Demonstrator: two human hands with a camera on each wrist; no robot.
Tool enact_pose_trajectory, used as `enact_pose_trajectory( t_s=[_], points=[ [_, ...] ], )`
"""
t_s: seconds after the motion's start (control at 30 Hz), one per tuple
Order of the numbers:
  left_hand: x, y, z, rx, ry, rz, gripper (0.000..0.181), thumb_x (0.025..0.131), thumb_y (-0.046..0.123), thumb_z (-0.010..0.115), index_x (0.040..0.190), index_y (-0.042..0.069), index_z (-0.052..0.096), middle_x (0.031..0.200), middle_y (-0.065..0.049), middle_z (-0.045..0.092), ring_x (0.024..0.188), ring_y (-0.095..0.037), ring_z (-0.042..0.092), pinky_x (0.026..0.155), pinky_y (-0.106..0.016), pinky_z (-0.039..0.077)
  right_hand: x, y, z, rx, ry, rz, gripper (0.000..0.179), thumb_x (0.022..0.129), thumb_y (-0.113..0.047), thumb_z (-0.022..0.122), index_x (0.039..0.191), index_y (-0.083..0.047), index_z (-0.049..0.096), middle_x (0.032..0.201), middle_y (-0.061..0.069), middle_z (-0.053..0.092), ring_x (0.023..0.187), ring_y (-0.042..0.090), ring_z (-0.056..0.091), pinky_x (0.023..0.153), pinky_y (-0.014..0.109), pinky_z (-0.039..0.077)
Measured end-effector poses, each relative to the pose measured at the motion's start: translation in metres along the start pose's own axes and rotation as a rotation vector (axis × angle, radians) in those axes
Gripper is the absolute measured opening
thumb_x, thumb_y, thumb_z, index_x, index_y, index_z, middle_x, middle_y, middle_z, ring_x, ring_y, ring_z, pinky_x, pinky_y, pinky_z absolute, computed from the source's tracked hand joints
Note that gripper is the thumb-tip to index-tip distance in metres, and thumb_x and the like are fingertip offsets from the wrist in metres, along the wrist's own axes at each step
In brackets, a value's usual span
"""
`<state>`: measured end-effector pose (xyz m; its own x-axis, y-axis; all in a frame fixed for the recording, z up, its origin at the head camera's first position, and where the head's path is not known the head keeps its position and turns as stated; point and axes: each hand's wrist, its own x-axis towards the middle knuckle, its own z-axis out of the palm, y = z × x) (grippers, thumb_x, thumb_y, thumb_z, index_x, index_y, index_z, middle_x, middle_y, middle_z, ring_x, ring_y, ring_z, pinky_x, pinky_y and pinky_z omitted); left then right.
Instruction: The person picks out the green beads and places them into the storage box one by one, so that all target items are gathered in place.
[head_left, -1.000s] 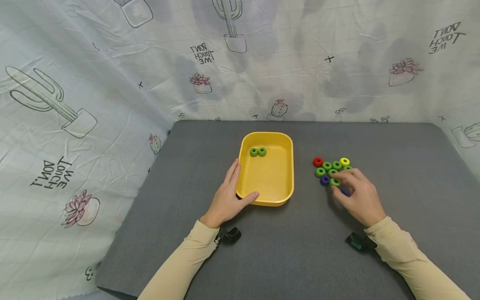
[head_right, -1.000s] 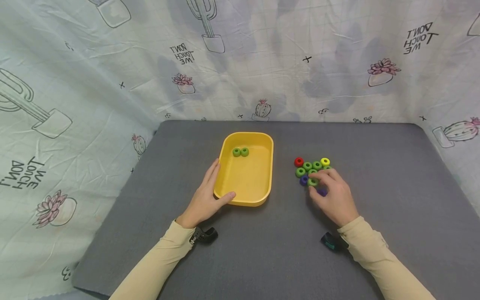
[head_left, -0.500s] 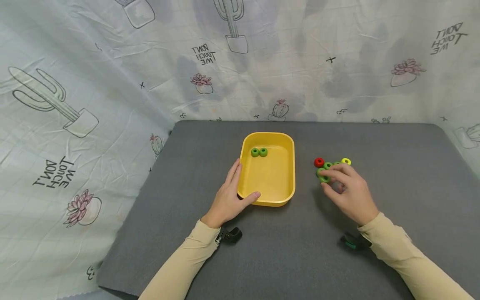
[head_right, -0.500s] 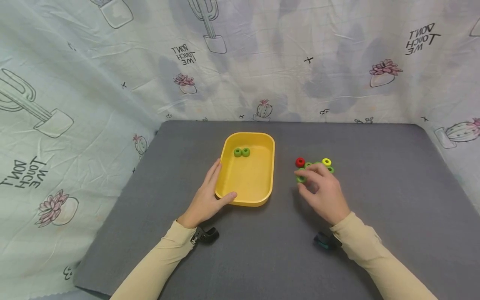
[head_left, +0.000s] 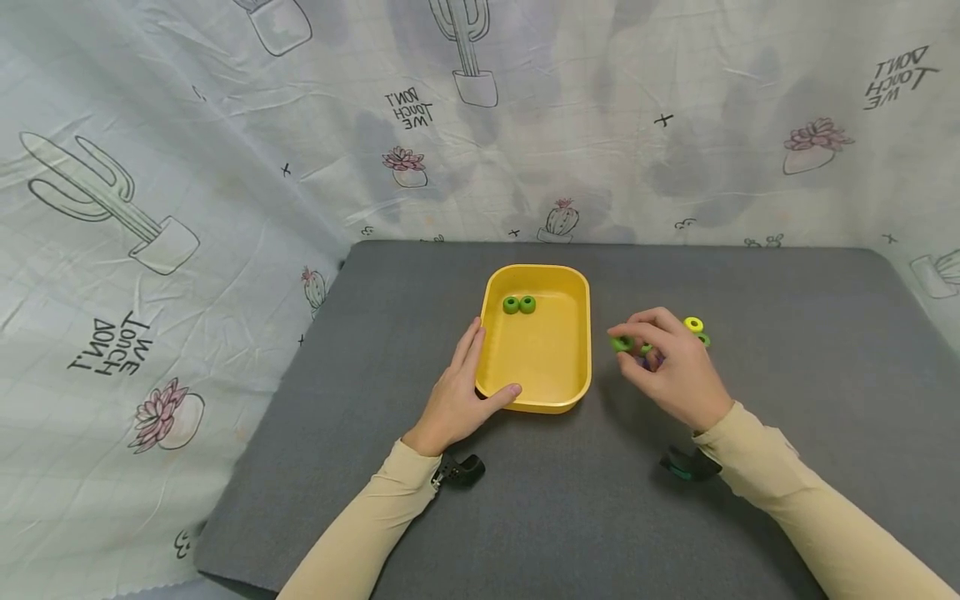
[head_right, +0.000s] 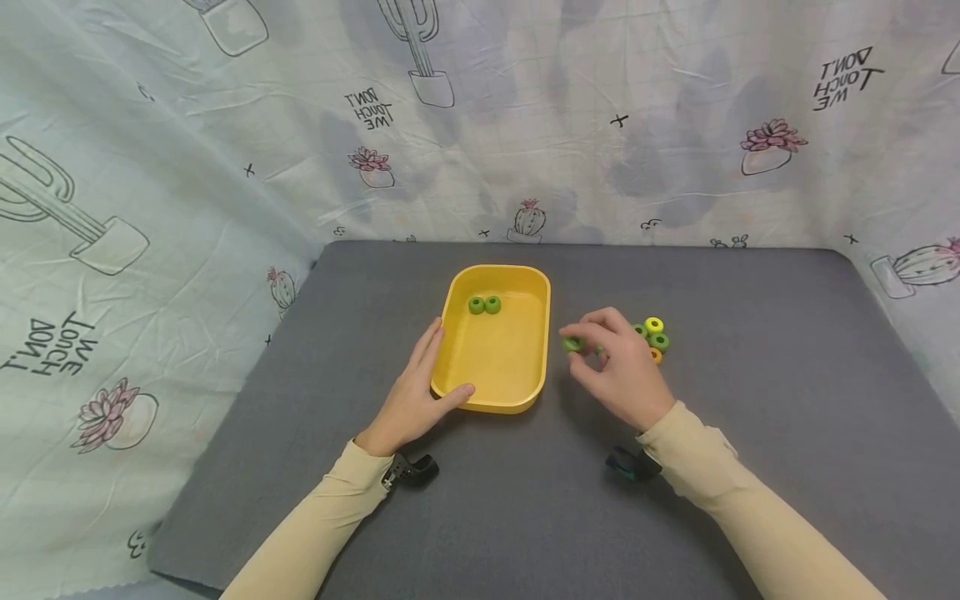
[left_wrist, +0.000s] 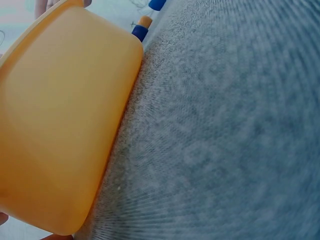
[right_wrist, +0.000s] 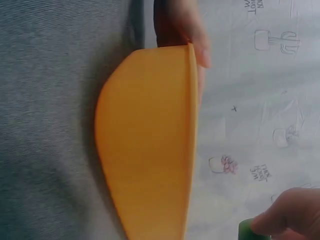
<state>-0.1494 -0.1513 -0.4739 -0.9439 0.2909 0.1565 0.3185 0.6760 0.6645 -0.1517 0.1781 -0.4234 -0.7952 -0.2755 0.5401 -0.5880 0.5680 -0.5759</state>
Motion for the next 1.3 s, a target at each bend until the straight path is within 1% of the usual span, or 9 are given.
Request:
enact_pose_trajectory(
  t_s=[0.1,0.27,0.47,0.6,0.77,0.83,1.0,1.13,1.3],
  points=[
    [0.000,0.000,0.000,0.000,-0.002,0.000,0.107,0.093,0.067,0.064,0.169,0.012,0.012,0.177,0.005,0.004,0.157,-0.025,0.031,0.120,-0.058,0.036,0.007,-0.003,0.003,0.020,-0.004,-0.006,0.034,0.084,0.009,0.075,0.112,-0.009,0.077,0.109,0.005,0.062,0.065,0.013,0.048,0.057,0.019,0.039],
    [0.001,0.000,0.000,-0.004,-0.004,-0.002,0.108,0.092,0.068,0.064,0.169,0.011,0.013,0.177,0.006,0.004,0.157,-0.026,0.031,0.120,-0.058,0.036,0.019,-0.006,0.008,0.045,-0.012,-0.019,0.034,0.083,0.011,0.074,0.111,-0.007,0.077,0.107,0.007,0.062,0.073,0.016,0.055,0.060,0.017,0.040],
    [0.001,0.001,-0.001,0.005,-0.004,-0.001,0.108,0.092,0.070,0.063,0.169,0.012,0.013,0.177,0.002,0.006,0.157,-0.027,0.031,0.120,-0.058,0.036,0.032,-0.009,0.015,0.071,-0.082,0.037,0.029,0.084,0.006,0.076,0.111,-0.006,0.075,0.102,0.005,0.059,0.073,0.014,0.054,0.064,0.020,0.045],
    [0.001,0.002,-0.001,0.006,-0.005,-0.007,0.108,0.092,0.070,0.062,0.169,0.012,0.013,0.177,0.006,0.004,0.157,-0.027,0.031,0.120,-0.058,0.036,0.043,-0.013,0.020,0.101,-0.119,0.056,0.027,0.085,0.003,0.077,0.110,-0.006,0.073,0.099,0.006,0.058,0.074,0.017,0.056,0.066,0.023,0.048],
    [0.002,0.003,-0.002,0.016,-0.003,-0.006,0.108,0.092,0.071,0.062,0.169,0.012,0.013,0.177,0.005,0.005,0.155,-0.030,0.034,0.118,-0.059,0.037,0.059,-0.020,0.030,0.133,-0.165,0.083,0.025,0.086,0.000,0.076,0.110,-0.007,0.073,0.099,0.007,0.058,0.078,0.020,0.061,0.069,0.027,0.051],
    [0.002,0.004,-0.002,0.019,-0.003,-0.007,0.108,0.092,0.071,0.062,0.169,0.012,0.013,0.177,0.003,0.005,0.155,-0.030,0.035,0.118,-0.060,0.038,0.066,-0.021,0.034,0.140,-0.188,0.100,0.024,0.087,-0.001,0.076,0.111,-0.006,0.073,0.101,0.007,0.059,0.080,0.020,0.063,0.070,0.028,0.052],
    [0.002,0.003,-0.001,0.024,-0.006,-0.013,0.108,0.092,0.071,0.062,0.169,0.013,0.012,0.177,0.003,0.006,0.155,-0.030,0.034,0.118,-0.059,0.037,0.084,-0.025,0.043,0.154,-0.243,0.149,0.025,0.090,-0.005,0.075,0.115,-0.006,0.072,0.110,0.008,0.062,0.083,0.020,0.065,0.074,0.031,0.055],
    [0.002,0.003,-0.001,0.025,-0.009,-0.018,0.108,0.092,0.070,0.062,0.169,0.014,0.012,0.177,0.004,0.005,0.154,-0.031,0.036,0.118,-0.060,0.037,0.097,-0.025,0.052,0.167,-0.296,0.200,0.028,0.092,-0.007,0.073,0.120,-0.004,0.071,0.117,0.012,0.061,0.089,0.024,0.066,0.078,0.037,0.056],
    [0.002,0.002,0.000,0.022,-0.009,-0.020,0.107,0.092,0.070,0.063,0.169,0.014,0.012,0.177,0.004,0.005,0.153,-0.032,0.037,0.117,-0.062,0.038,0.111,-0.022,0.068,0.180,-0.350,0.244,0.031,0.092,-0.005,0.072,0.123,-0.001,0.070,0.117,0.016,0.063,0.093,0.031,0.065,0.083,0.041,0.056]
  ],
)
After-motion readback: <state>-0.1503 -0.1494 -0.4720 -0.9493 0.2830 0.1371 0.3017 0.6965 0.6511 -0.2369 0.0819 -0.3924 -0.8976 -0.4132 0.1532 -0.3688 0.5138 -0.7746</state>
